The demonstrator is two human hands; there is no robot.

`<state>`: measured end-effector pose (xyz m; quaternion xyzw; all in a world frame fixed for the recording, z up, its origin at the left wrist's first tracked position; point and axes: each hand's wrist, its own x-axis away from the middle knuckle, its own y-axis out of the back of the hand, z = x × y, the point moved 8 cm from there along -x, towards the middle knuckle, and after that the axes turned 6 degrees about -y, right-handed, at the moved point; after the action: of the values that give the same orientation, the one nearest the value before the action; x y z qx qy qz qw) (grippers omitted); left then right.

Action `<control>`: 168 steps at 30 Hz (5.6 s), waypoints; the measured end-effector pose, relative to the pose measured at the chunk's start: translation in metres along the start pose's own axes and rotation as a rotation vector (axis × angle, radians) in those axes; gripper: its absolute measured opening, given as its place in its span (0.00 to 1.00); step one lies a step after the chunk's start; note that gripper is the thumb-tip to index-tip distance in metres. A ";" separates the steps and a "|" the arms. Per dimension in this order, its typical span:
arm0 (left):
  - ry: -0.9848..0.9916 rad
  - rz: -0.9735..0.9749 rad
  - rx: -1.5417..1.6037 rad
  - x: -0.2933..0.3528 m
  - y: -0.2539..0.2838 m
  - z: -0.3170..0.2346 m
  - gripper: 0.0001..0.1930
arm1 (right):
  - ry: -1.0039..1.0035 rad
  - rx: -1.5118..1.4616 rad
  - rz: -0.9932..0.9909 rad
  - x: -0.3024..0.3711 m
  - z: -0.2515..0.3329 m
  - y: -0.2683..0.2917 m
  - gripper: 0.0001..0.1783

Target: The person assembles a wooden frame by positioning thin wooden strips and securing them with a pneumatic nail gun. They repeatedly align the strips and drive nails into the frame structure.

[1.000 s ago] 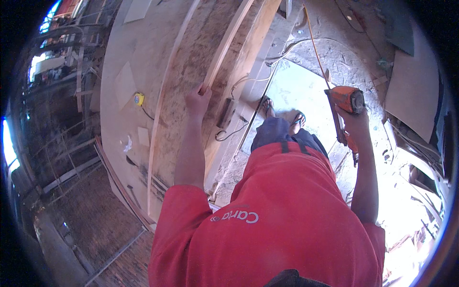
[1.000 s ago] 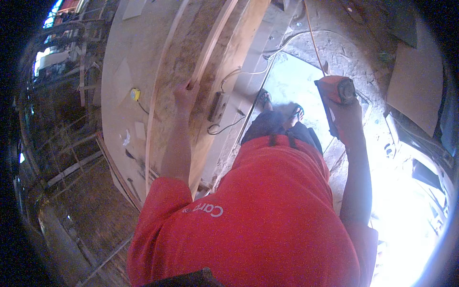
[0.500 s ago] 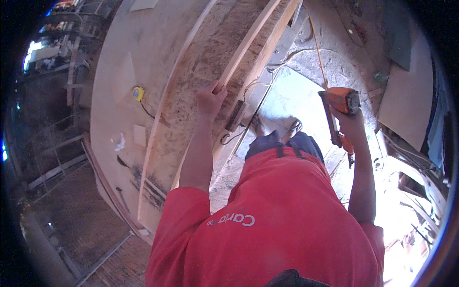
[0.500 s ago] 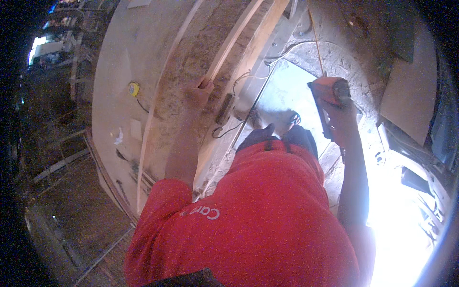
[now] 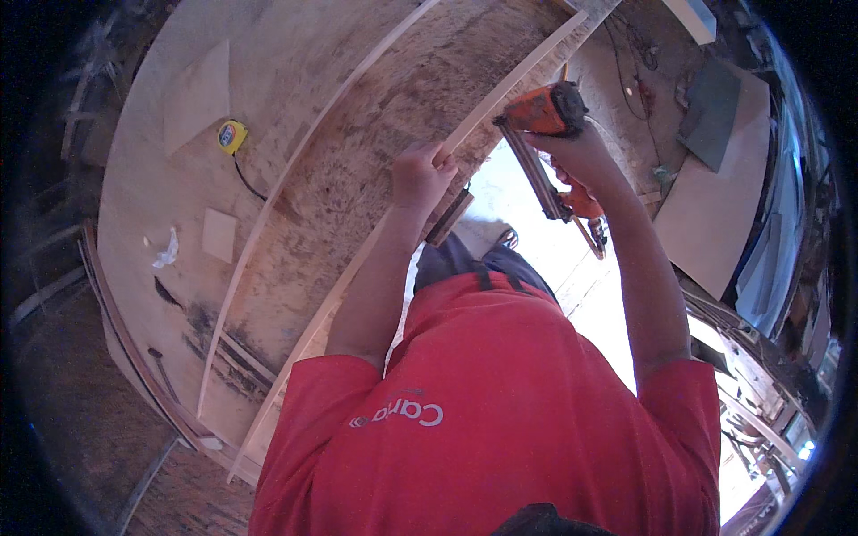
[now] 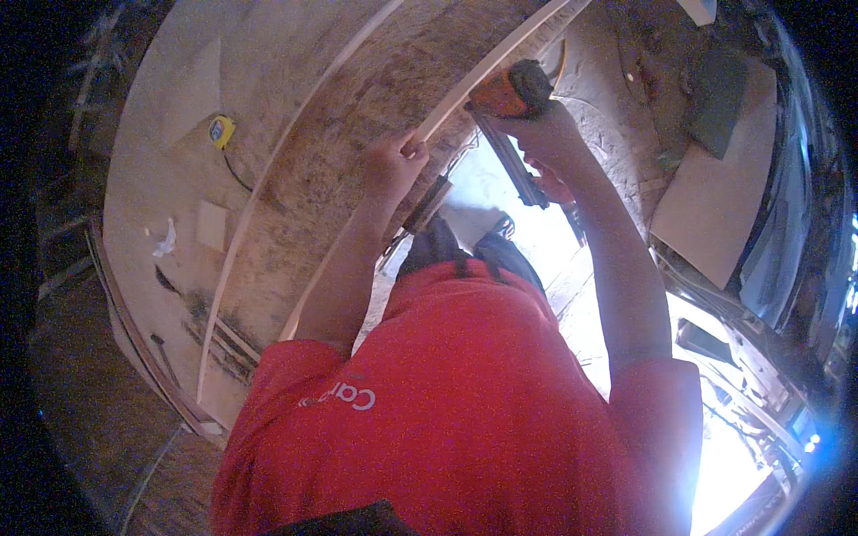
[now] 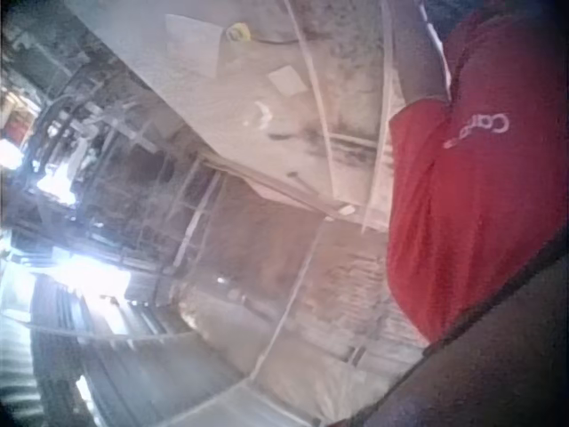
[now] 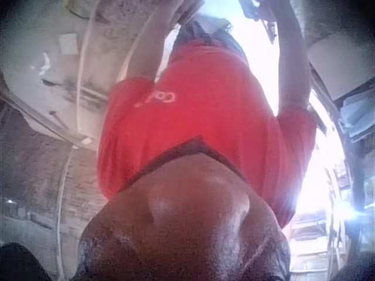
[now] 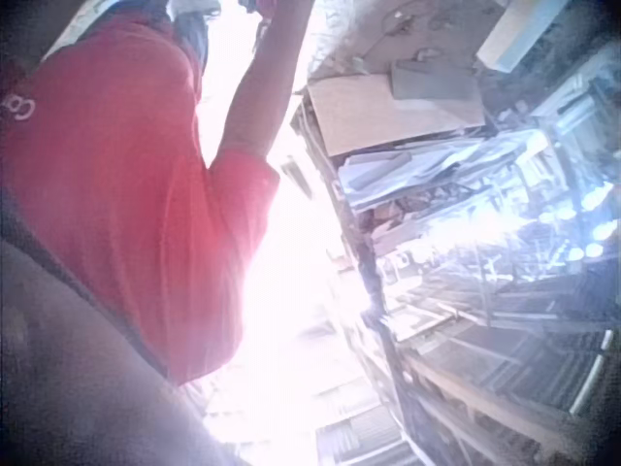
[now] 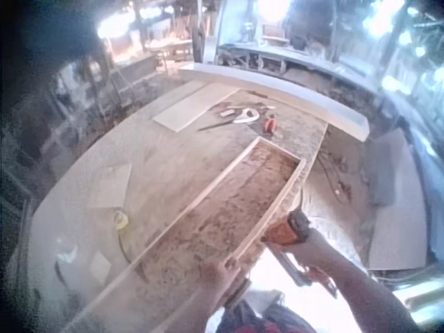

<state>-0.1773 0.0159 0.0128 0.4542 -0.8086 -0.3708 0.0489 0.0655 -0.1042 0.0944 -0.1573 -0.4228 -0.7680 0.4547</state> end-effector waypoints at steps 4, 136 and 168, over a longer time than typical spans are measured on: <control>-0.011 -0.004 -0.017 0.000 0.003 0.000 0.12 | 0.014 0.143 -0.011 0.000 0.035 -0.014 0.21; -0.034 0.022 -0.054 0.061 0.047 0.027 0.09 | 0.005 0.162 0.093 0.017 0.032 -0.070 0.22; 0.005 0.054 -0.055 0.061 0.043 0.030 0.09 | 0.058 0.308 0.110 0.024 0.051 -0.085 0.21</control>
<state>-0.2556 -0.0006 0.0029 0.4314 -0.8101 -0.3903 0.0734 -0.0252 -0.0583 0.0968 -0.0862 -0.5131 -0.6722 0.5267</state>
